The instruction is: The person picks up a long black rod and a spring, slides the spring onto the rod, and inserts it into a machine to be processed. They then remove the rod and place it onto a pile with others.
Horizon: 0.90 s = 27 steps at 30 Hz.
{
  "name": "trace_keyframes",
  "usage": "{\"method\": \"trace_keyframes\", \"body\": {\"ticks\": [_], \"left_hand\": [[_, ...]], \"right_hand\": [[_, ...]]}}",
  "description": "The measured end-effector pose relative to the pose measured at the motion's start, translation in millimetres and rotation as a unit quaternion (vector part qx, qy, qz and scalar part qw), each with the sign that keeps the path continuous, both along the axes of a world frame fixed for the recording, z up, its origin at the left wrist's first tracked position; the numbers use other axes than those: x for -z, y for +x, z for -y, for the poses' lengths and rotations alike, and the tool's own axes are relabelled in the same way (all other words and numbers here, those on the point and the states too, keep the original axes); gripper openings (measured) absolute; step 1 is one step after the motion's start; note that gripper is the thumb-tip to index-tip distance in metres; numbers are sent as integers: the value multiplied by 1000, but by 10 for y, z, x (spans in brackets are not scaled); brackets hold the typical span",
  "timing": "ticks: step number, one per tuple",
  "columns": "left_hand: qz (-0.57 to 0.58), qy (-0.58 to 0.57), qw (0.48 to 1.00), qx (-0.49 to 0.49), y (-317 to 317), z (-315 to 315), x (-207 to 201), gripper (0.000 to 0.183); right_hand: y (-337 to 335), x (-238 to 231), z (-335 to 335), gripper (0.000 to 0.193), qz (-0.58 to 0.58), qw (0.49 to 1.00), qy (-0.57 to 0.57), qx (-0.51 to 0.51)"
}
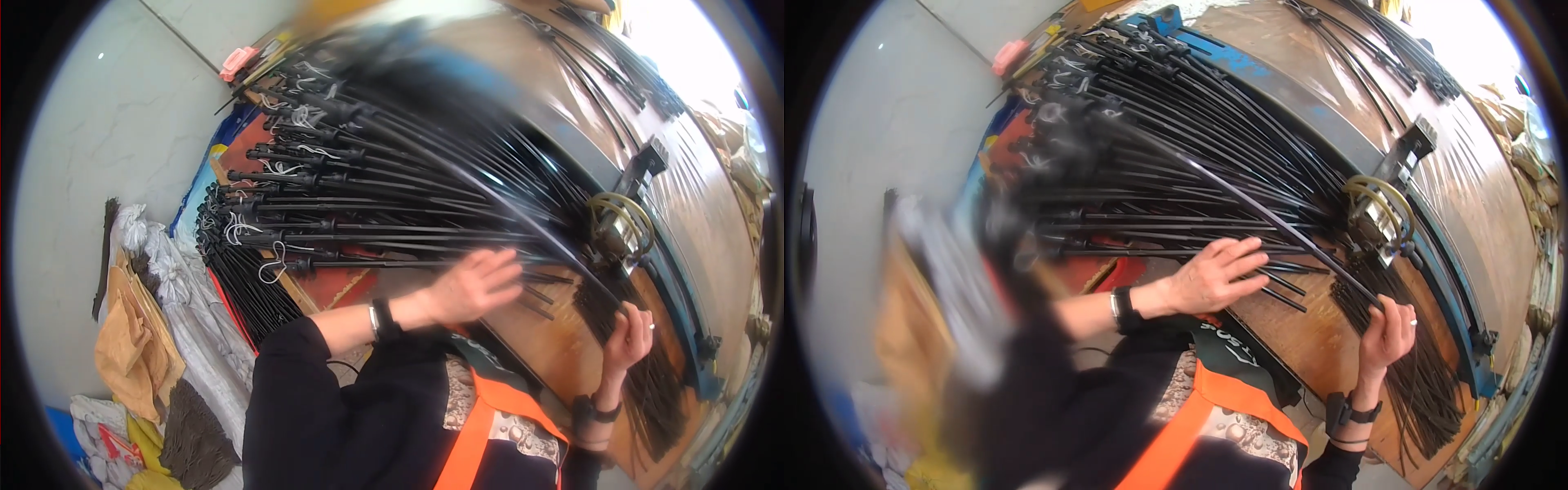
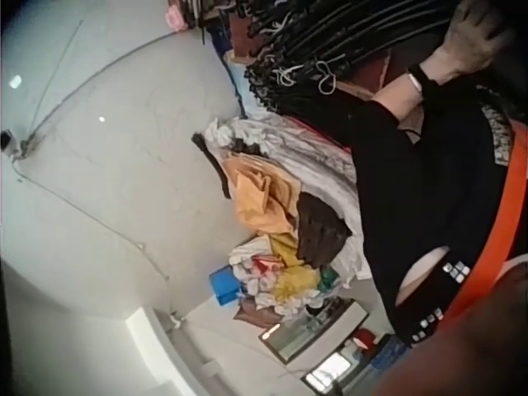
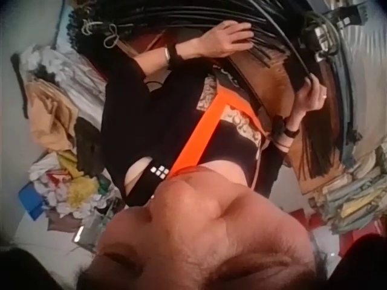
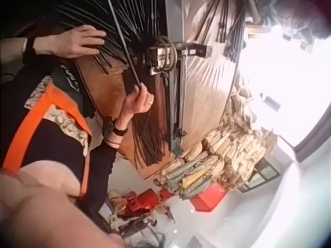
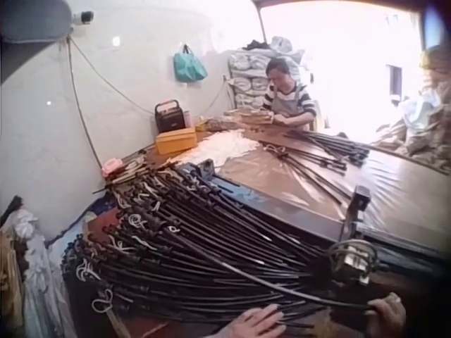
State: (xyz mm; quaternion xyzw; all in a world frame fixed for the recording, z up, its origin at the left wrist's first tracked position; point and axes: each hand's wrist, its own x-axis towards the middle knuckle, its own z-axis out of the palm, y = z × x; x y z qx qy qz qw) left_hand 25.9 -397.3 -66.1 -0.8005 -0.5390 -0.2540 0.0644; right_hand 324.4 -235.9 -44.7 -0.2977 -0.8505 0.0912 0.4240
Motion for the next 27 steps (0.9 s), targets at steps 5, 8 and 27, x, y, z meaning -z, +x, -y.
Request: {"method": "trace_keyframes", "body": {"ticks": [5,8,27], "left_hand": [[56,8,992,115,152,-378,-210,34],[57,31,982,179,335,-728,-857,36],[-174,1,953,247,2779,-3752,-1434,42]], "right_hand": [[-22,-11,-186,15,-4,1000,0,-6],[-398,-214,-501,19,-20,998,11,-53],[3433,69,-2123,57,71,959,-20,275]]}}
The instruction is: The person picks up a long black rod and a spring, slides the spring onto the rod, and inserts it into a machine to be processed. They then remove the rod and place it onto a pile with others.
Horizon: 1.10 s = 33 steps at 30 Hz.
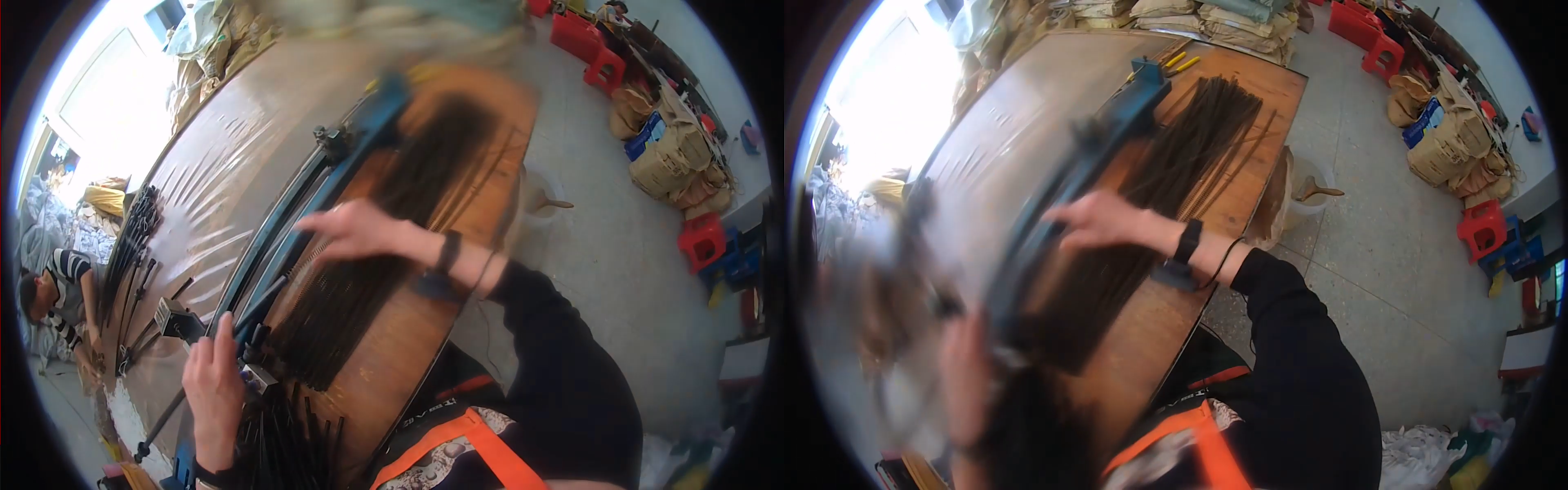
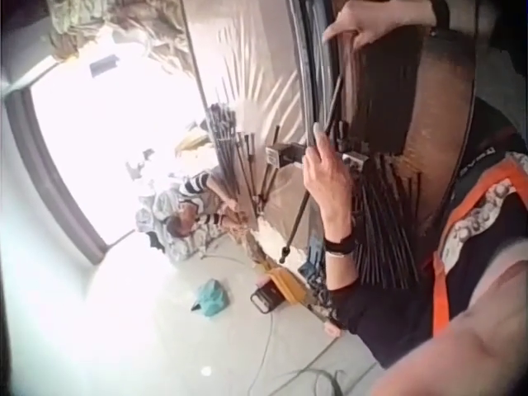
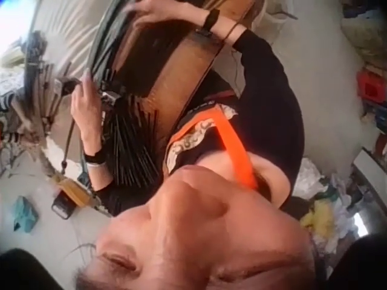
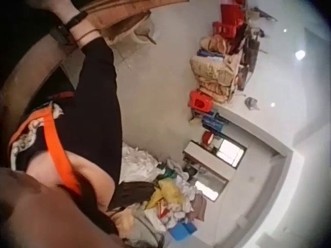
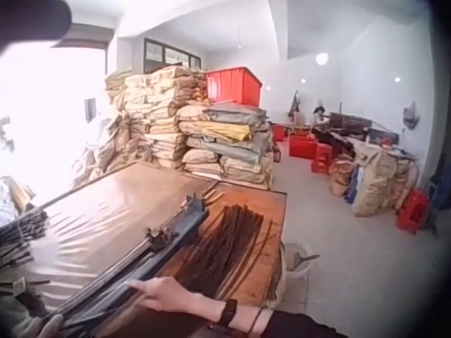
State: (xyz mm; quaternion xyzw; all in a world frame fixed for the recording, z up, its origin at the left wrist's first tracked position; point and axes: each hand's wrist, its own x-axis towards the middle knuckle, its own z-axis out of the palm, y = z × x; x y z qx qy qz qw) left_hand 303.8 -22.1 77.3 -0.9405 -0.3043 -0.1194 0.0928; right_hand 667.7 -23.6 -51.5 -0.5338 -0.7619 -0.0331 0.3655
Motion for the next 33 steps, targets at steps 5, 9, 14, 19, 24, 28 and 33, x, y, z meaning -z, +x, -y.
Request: {"method": "trace_keyframes", "body": {"ticks": [5,9,14,19,24,28,33], "left_hand": [[-19,3,1000,-6,-187,-94,-1,46],[-20,18,999,-20,-430,60,-138,50],[-4,40,999,26,-970,104,-273,51],[-20,97,991,-90,-1608,451,-286,51],[33,69,992,-96,-1932,669,-362,50],[7,69,991,-117,-2242,865,-418,48],[14,22,994,-108,-2384,958,-360,49]], "right_hand": [[-986,-351,95,44,-12,1000,-10,18],[-980,-513,127,33,-105,987,33,-120],[-1886,-544,173,30,-148,973,37,-175],[-1938,-346,411,26,-217,955,-1,-202],[-2567,-680,565,24,-329,923,-106,-167],[-2351,-748,628,19,-352,893,-206,-190],[-2728,-864,670,11,-212,957,42,-192]]}}
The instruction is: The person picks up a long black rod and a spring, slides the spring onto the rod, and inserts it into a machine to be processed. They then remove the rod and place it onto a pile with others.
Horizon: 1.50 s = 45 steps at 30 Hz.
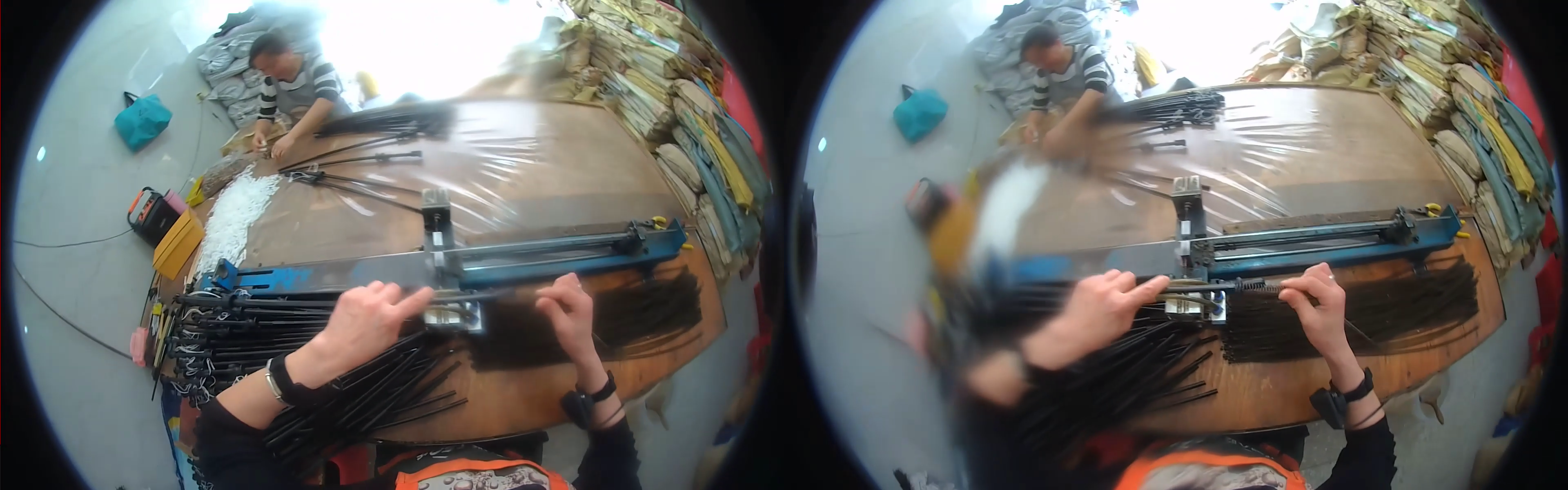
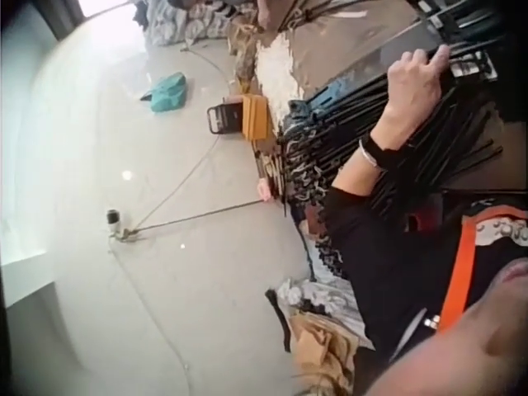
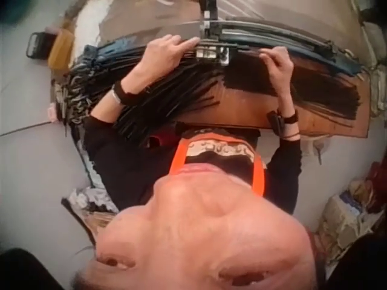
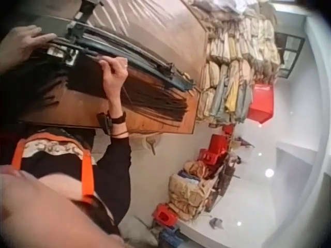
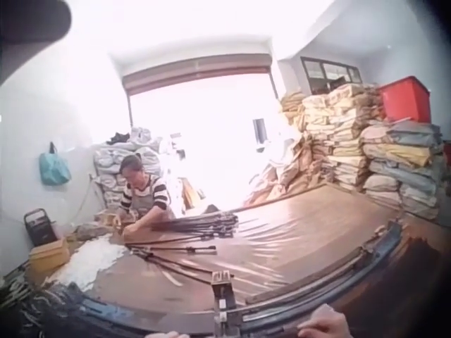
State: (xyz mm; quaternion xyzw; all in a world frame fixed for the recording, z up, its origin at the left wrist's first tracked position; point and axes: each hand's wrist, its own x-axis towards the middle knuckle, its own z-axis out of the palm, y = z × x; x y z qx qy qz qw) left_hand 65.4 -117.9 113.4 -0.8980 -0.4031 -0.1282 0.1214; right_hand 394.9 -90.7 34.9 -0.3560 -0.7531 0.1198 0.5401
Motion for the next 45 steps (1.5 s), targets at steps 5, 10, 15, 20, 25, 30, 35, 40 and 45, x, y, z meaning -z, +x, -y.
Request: {"method": "trace_keyframes", "body": {"ticks": [5,10,15,20,25,30,35,40,45], "left_hand": [[20,-39,999,25,98,84,85,51],[-13,-19,1000,-20,-89,59,77,51],[43,2,998,46,62,-80,174,41],[116,123,984,-59,-498,-385,-21,24],[147,81,982,-88,-689,-357,-117,22],[168,51,972,-155,-1093,-184,-60,23],[150,33,968,-201,-1465,-138,147,24],[156,28,966,-202,-1523,-216,221,24],[152,22,968,-198,-1556,-326,340,25]], "right_hand": [[-402,-52,230,20,-35,992,-94,-72],[9,229,152,28,66,995,-80,13],[-306,169,-106,28,78,991,109,11],[-35,522,-707,17,122,990,8,69],[-778,248,-1057,13,17,971,-211,-111],[-1317,280,-1514,10,109,979,-63,-161],[-1506,351,-1617,10,124,984,-18,-128],[-1670,335,-1699,12,159,974,-48,-156],[-1805,290,-1614,10,300,947,28,-114]]}}
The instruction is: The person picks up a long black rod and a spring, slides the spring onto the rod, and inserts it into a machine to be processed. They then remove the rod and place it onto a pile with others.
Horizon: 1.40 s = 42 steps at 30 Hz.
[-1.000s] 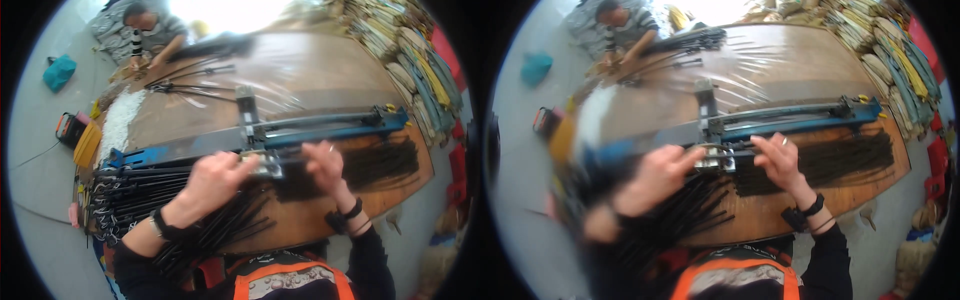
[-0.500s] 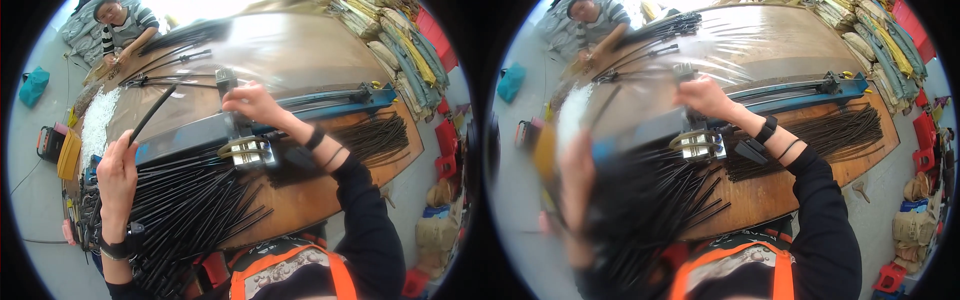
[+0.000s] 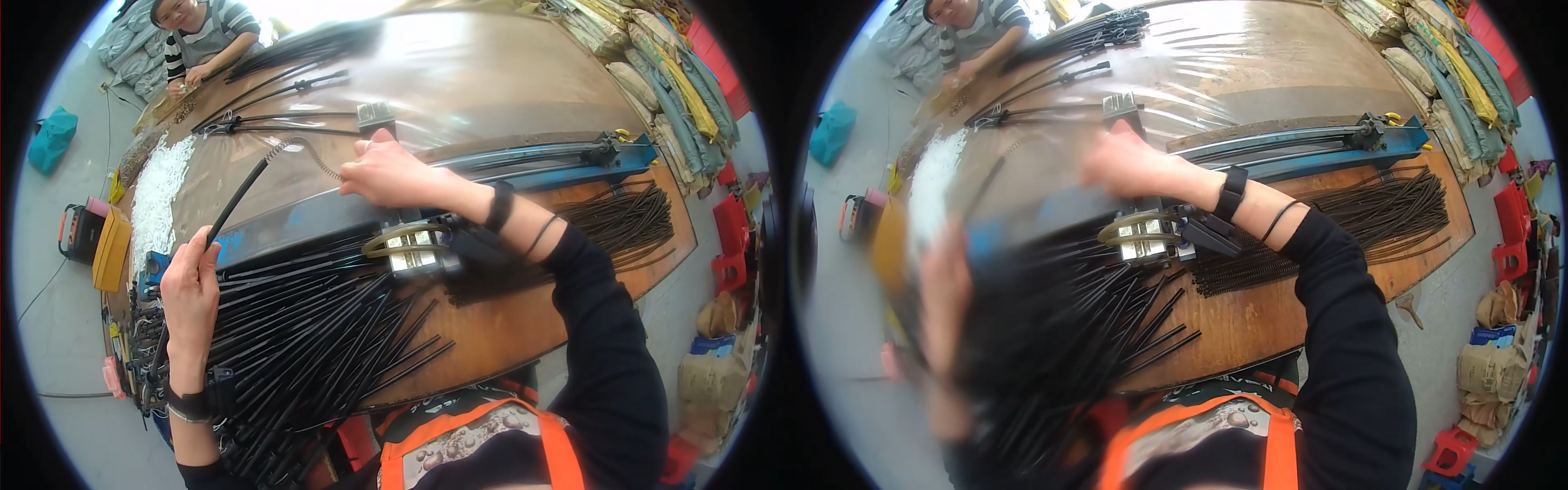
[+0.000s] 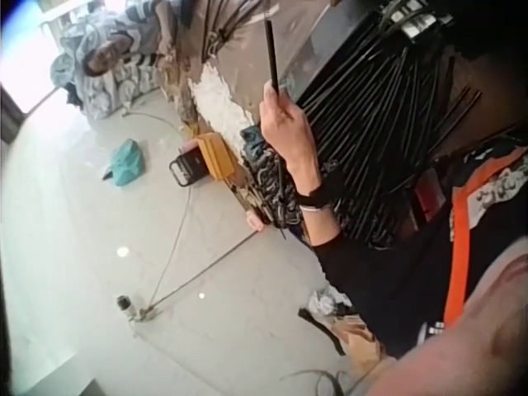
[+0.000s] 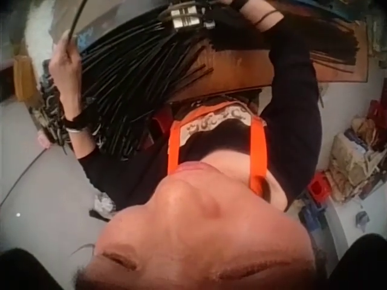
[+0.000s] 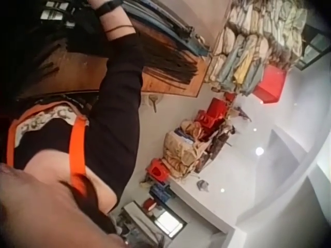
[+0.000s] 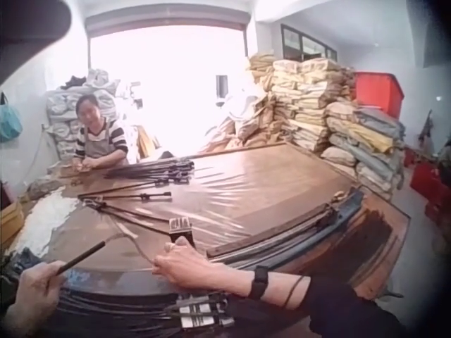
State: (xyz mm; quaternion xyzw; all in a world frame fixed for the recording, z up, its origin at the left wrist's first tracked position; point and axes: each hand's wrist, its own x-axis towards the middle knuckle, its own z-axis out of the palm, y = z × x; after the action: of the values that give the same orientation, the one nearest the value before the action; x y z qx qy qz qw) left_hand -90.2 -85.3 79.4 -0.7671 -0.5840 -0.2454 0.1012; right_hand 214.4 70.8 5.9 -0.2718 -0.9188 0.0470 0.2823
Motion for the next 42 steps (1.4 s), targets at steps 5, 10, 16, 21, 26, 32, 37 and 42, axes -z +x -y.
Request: {"method": "trace_keyframes", "body": {"ticks": [5,10,16,21,26,32,37,42], "left_hand": [[-52,-21,998,11,25,-227,274,24],[-51,-42,992,103,521,-607,464,18],[-7,-82,979,188,977,-848,675,12],[7,-122,979,162,886,-741,570,19],[86,-70,978,174,877,-746,582,19],[144,-35,978,147,900,-659,767,17],[116,-36,979,166,1017,-847,793,22],[21,-87,990,113,1223,-1119,942,27]], "right_hand": [[898,85,-63,4,3,985,152,87],[1783,253,228,8,-6,968,181,171],[1998,221,567,6,-11,968,118,223],[1884,220,614,11,-32,973,72,216],[1804,209,559,12,-58,972,66,217],[1757,283,698,8,-61,972,75,214],[1913,335,541,6,-55,966,102,230],[1639,178,668,29,-25,967,169,191]]}}
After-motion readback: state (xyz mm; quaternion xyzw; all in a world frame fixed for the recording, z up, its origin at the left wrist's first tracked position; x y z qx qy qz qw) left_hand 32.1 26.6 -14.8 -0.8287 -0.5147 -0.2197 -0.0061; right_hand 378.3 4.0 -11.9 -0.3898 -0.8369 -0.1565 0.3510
